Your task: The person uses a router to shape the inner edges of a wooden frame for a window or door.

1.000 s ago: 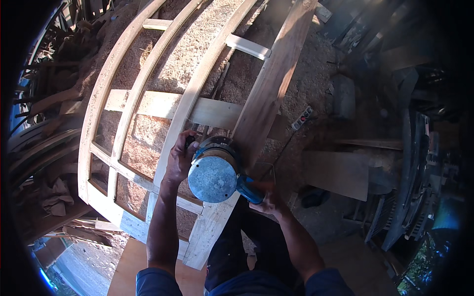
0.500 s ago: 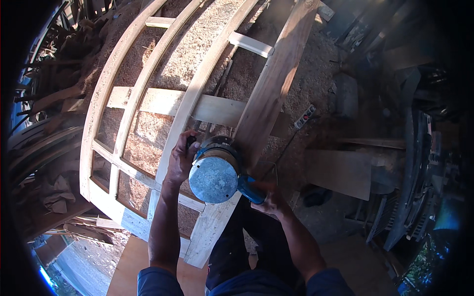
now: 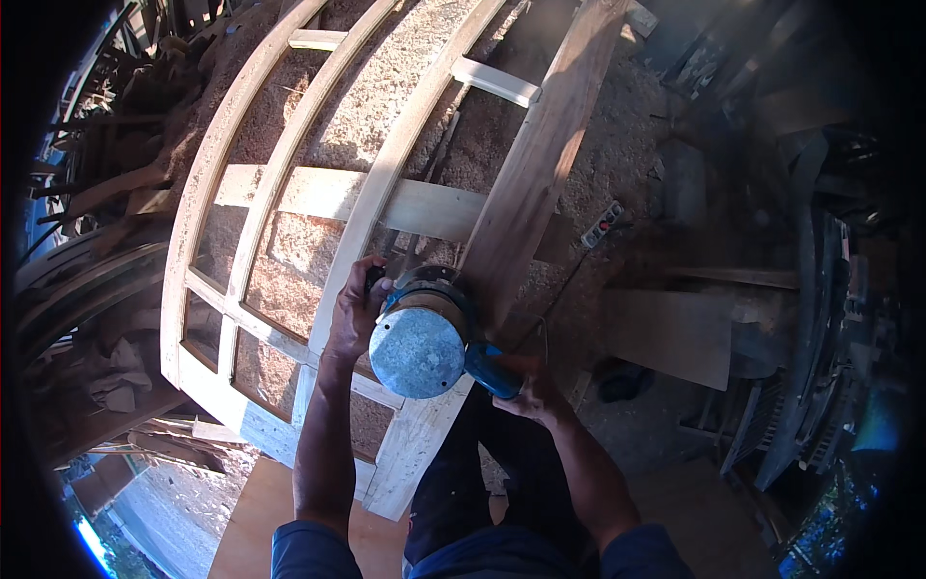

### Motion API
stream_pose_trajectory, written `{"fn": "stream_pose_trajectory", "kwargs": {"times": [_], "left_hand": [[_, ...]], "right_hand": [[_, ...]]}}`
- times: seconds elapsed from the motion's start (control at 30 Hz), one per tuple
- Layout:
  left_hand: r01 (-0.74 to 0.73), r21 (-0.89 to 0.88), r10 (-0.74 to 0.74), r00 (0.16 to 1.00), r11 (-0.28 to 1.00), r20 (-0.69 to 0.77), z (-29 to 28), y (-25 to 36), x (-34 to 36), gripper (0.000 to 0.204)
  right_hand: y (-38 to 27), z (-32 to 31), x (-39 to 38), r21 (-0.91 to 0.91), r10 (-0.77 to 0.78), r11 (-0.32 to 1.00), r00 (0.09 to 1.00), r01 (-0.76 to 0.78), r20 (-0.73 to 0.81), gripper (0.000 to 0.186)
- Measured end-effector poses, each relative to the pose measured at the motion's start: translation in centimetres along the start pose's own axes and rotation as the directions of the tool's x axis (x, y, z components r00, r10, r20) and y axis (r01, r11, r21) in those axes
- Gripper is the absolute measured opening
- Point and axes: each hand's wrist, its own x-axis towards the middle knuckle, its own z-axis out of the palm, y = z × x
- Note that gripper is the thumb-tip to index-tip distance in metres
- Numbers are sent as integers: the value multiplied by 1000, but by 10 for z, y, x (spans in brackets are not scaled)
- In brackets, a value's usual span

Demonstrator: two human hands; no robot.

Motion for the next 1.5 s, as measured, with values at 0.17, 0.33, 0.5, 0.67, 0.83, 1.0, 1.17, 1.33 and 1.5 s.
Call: {"fn": "stream_pose_trajectory", "kwargs": {"times": [0.17, 0.33, 0.5, 0.67, 0.83, 1.0, 1.17, 1.33, 1.5], "left_hand": [[18, -19, -18, 1000, 1000, -7, 0, 1, -4, 33], [8, -6, -8, 1000, 1000, -15, 0, -1, -5, 33], [15, 9, -14, 1000, 1000, -25, 1, 1, -6, 32], [-11, 37, 11, 1000, 999, -20, -1, -5, -10, 32], [-12, 27, 12, 1000, 1000, -12, -1, -8, -13, 33], [32, 43, -32, 999, 999, 3, -3, -6, -14, 33], [-6, 16, 6, 1000, 1000, -21, -3, -10, -18, 33], [46, 31, -46, 999, 998, -7, -3, -11, -21, 33], [10, 3, -10, 1000, 1000, -26, -3, -13, -24, 33]], "right_hand": [[-5, 0, -1, -95, -80, 993, 996, 76, -35, 41], [0, 3, -3, -120, -109, 987, 993, 103, -43, 41], [3, 7, -2, -41, -74, 996, 997, 73, -21, 42], [1, 9, -4, -52, -79, 996, 996, 77, -33, 44], [3, 11, -8, -65, -75, 995, 997, 73, -27, 43], [11, 13, -12, -82, -83, 993, 996, 80, -29, 45], [8, 16, -11, -79, -93, 993, 995, 91, -33, 47], [12, 19, -15, -102, -99, 990, 994, 94, -40, 48], [8, 20, -15, -101, -68, 993, 997, 66, -19, 47]]}}
